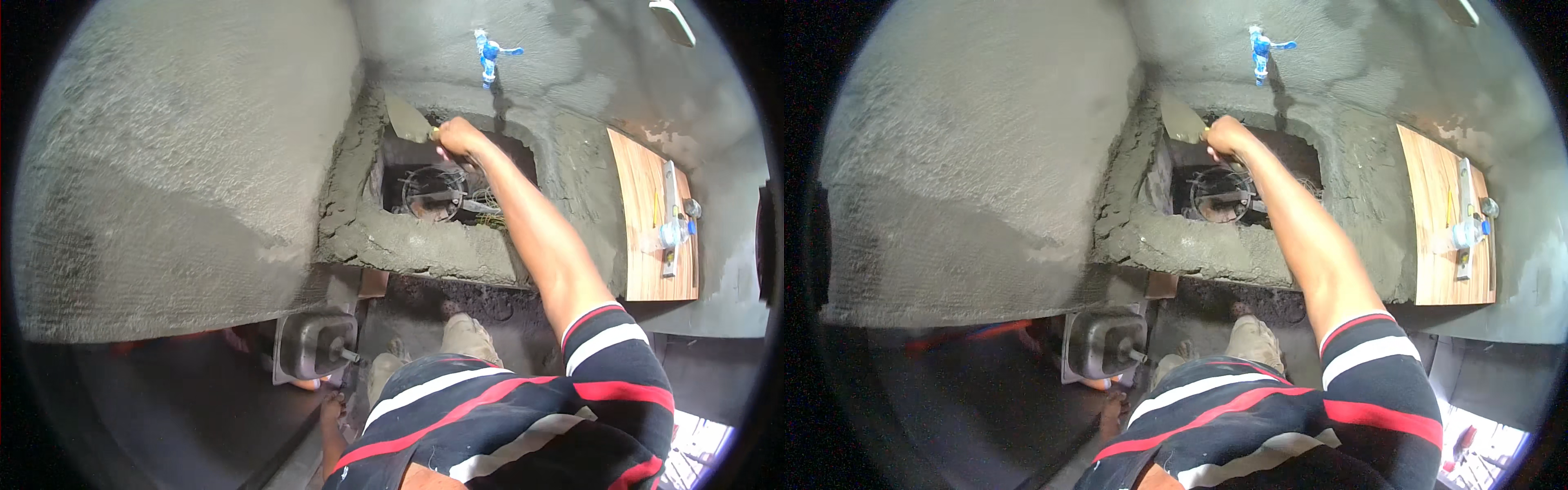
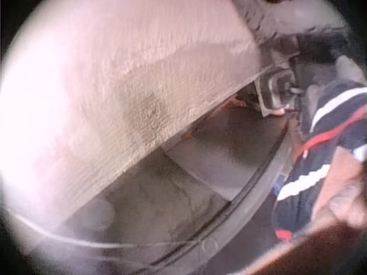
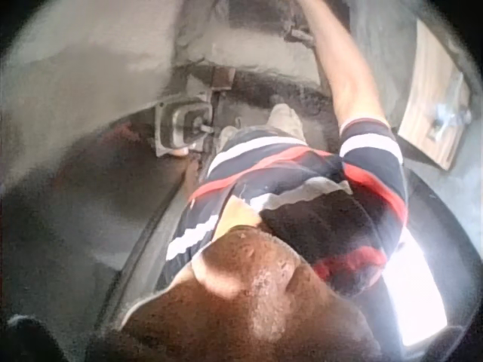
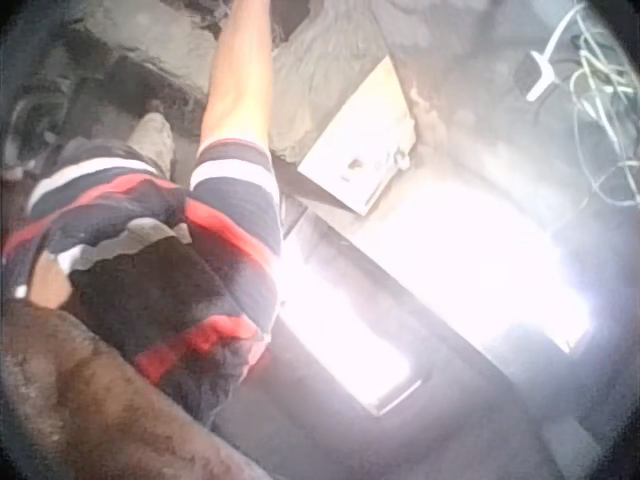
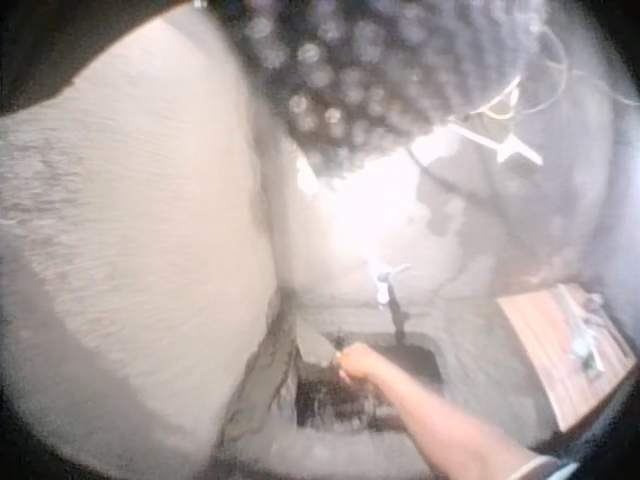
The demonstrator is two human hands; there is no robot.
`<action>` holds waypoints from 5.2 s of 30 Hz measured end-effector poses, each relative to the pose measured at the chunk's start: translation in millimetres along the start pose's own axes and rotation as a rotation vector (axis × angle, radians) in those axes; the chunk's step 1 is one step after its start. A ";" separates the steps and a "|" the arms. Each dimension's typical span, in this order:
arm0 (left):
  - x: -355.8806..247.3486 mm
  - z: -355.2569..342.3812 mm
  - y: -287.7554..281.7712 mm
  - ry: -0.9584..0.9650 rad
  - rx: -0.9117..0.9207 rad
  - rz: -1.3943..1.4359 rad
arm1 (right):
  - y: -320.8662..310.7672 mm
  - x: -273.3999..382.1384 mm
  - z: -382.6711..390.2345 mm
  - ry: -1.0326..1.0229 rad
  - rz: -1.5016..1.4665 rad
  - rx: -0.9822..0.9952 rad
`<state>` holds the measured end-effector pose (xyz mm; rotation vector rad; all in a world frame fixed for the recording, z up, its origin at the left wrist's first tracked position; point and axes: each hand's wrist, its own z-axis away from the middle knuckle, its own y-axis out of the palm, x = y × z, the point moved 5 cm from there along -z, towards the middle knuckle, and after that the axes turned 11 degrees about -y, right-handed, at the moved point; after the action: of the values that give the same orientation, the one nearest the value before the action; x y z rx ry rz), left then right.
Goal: The person mixes cement with a shovel and applies it to a wall structure using a trowel.
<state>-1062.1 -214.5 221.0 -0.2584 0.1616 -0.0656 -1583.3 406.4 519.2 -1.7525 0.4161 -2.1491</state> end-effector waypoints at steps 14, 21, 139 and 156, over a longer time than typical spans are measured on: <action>41.7 14.3 100.9 -0.257 1.148 0.537 | -10.1 11.2 141.0 -0.407 0.289 0.246; -112.8 28.7 117.9 0.042 0.284 -0.301 | -127.9 -74.0 291.6 0.226 0.070 -0.092; -209.4 -561.6 755.5 1.384 -0.298 -2.288 | 437.1 -590.0 730.7 0.946 -0.373 -0.605; -179.0 -524.9 731.8 1.091 -0.314 -2.221 | 406.6 -593.0 764.7 0.988 -0.351 -0.549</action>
<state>-1294.2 376.1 -442.6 -0.5838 0.9061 -2.4332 -694.6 286.8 -26.3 -0.8301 1.0716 -3.3033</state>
